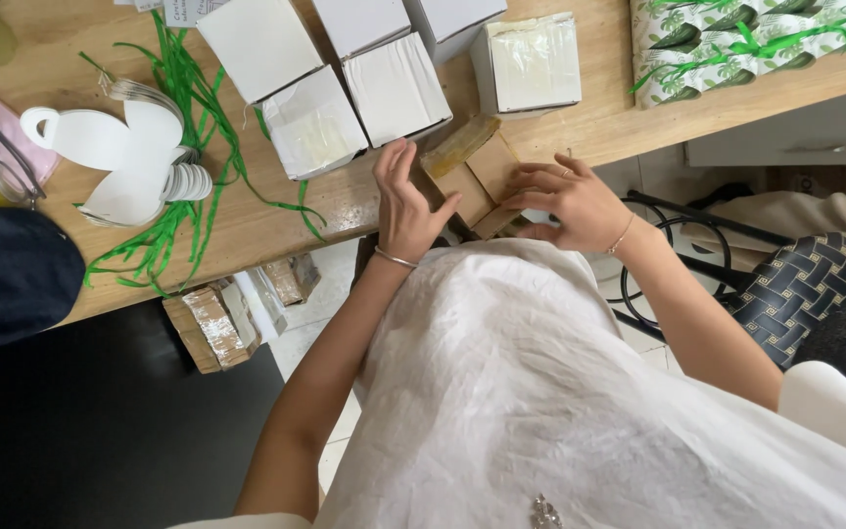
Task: Packing small gift items into boxes and sealing them with tape.
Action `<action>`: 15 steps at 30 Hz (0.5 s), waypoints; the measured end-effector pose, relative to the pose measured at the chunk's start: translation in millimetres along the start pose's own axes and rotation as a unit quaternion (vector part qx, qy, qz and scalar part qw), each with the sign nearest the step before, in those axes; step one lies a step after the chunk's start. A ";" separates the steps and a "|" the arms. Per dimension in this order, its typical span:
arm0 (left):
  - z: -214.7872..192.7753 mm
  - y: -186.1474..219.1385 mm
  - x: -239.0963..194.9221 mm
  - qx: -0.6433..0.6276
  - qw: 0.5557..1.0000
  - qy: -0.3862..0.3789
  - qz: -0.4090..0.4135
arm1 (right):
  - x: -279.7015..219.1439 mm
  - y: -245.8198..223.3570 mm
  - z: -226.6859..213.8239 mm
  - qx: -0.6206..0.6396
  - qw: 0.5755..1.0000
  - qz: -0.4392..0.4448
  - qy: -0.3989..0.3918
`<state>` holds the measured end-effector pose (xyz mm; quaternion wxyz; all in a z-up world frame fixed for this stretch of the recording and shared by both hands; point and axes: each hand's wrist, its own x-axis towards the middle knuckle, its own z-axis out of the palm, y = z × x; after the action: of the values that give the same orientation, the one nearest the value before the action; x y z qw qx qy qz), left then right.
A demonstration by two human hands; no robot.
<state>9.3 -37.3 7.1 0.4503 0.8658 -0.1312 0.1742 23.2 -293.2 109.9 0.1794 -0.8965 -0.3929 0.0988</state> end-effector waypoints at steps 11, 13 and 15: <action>-12.8 -2.4 -8.9 -0.054 0.983 -0.174 -0.009 | 16.1 33.9 78.5 0.192 0.927 0.257 0.193; -13.3 1.3 -8.4 -0.061 0.980 -0.188 -0.022 | 19.8 39.9 82.4 0.293 0.880 0.347 0.139; -14.0 2.9 -6.2 -0.066 0.977 -0.201 -0.035 | 25.8 43.0 80.8 0.389 0.813 0.426 0.081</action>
<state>0.0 -26.9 14.1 0.4768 0.8554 -0.2002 -0.0280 43.6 -281.3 17.8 0.4844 -0.8343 0.1153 0.2367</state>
